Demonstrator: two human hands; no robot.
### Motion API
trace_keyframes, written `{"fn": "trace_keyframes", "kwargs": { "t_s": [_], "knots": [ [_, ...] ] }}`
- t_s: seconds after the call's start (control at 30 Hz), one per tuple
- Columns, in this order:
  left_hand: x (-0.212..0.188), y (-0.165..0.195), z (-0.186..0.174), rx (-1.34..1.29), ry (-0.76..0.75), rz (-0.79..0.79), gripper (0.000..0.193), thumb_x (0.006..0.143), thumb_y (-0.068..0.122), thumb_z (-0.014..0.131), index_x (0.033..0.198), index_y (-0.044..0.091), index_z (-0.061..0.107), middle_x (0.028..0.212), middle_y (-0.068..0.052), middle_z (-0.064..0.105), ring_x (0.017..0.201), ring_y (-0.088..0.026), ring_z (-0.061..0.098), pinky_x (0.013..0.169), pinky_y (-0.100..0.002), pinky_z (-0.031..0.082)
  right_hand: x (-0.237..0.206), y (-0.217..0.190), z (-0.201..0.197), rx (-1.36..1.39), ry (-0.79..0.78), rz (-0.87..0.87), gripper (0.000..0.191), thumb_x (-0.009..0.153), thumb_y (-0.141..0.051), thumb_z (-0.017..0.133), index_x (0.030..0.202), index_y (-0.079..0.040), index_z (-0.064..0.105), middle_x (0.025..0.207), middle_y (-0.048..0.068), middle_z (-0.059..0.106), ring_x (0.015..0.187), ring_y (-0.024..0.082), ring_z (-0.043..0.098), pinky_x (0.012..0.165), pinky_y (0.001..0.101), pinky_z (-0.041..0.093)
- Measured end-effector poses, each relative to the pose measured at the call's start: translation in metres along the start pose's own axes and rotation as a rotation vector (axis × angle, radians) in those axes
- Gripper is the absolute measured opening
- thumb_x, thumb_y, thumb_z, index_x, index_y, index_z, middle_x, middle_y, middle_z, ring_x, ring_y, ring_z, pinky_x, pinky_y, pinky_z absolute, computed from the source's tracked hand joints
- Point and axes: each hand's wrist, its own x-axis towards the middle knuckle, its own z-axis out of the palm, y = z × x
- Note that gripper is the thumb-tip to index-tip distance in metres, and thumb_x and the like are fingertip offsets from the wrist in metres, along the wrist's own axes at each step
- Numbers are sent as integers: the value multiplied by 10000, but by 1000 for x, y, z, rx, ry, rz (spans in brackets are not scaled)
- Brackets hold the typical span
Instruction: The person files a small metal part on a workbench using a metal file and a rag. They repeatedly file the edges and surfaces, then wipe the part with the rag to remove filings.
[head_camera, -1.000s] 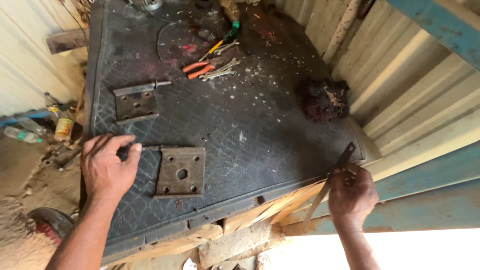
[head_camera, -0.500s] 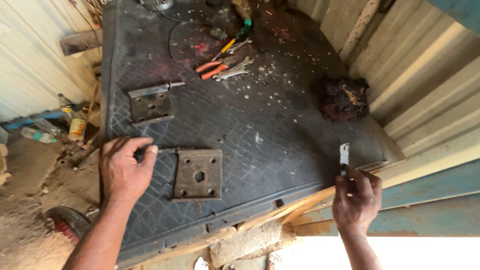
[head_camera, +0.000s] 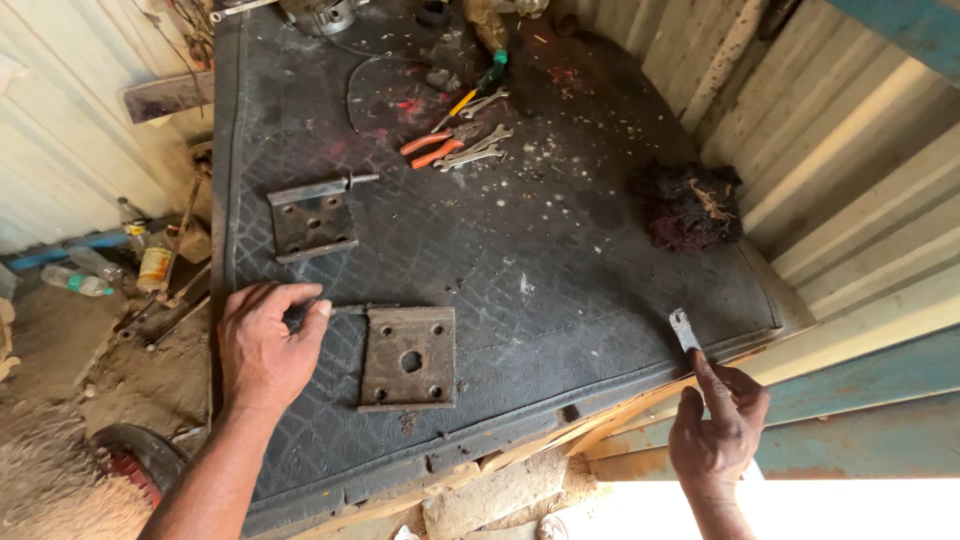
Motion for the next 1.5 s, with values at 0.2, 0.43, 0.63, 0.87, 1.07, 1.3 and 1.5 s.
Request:
{"fn": "trace_keyframes", "kwargs": {
  "t_s": [0.2,0.43,0.63,0.87,1.07,1.3,1.5],
  "knots": [
    [0,-2,1,2,2,21,206,861,253,789,1026,130,784,1041,-58,755,1105,-291,629,982,-430,473,-3,1,-3,91,-5,-24,483,925,73,688,1356,-145,705,1186,88,615,1099,235,533,939,315,473],
    [0,-4,1,-11,20,48,205,865,246,790,1032,128,779,1053,-68,748,1094,-299,638,973,-421,488,-61,47,-12,113,-70,-35,514,865,69,687,1310,-187,713,1096,92,618,1009,231,572,896,312,490],
    [-2,-4,0,2,18,64,199,874,245,789,1036,129,780,1057,-65,750,1094,-300,635,980,-423,486,-118,103,-34,-22,-317,136,590,705,71,777,1246,-163,745,1043,156,600,1008,276,596,923,396,514],
    [-1,-3,-1,-12,1,45,194,881,252,784,1038,138,775,1050,-62,744,1089,-298,633,978,-418,486,-76,58,-54,223,-117,181,465,875,-91,739,1337,-105,690,1144,133,655,909,176,644,790,295,539],
    [-2,-3,-2,-5,18,42,211,877,250,791,1053,133,778,1071,-74,741,1117,-311,620,984,-424,476,-29,10,-57,155,-365,305,480,871,-178,735,1347,-122,698,1102,97,723,817,158,680,731,261,560],
    [-3,-6,1,-12,40,69,210,867,245,791,1044,132,771,1078,-82,743,1133,-323,620,995,-430,481,-91,93,-62,377,-217,620,440,1002,-138,646,1439,-81,632,981,130,719,620,165,624,538,297,510],
    [-1,-2,-1,-31,28,64,205,859,252,781,1028,136,771,1046,-83,746,1094,-326,630,956,-439,492,-74,129,-49,306,-432,107,549,824,8,681,1367,-37,609,1149,132,720,870,145,732,729,268,574]
  ]
}}
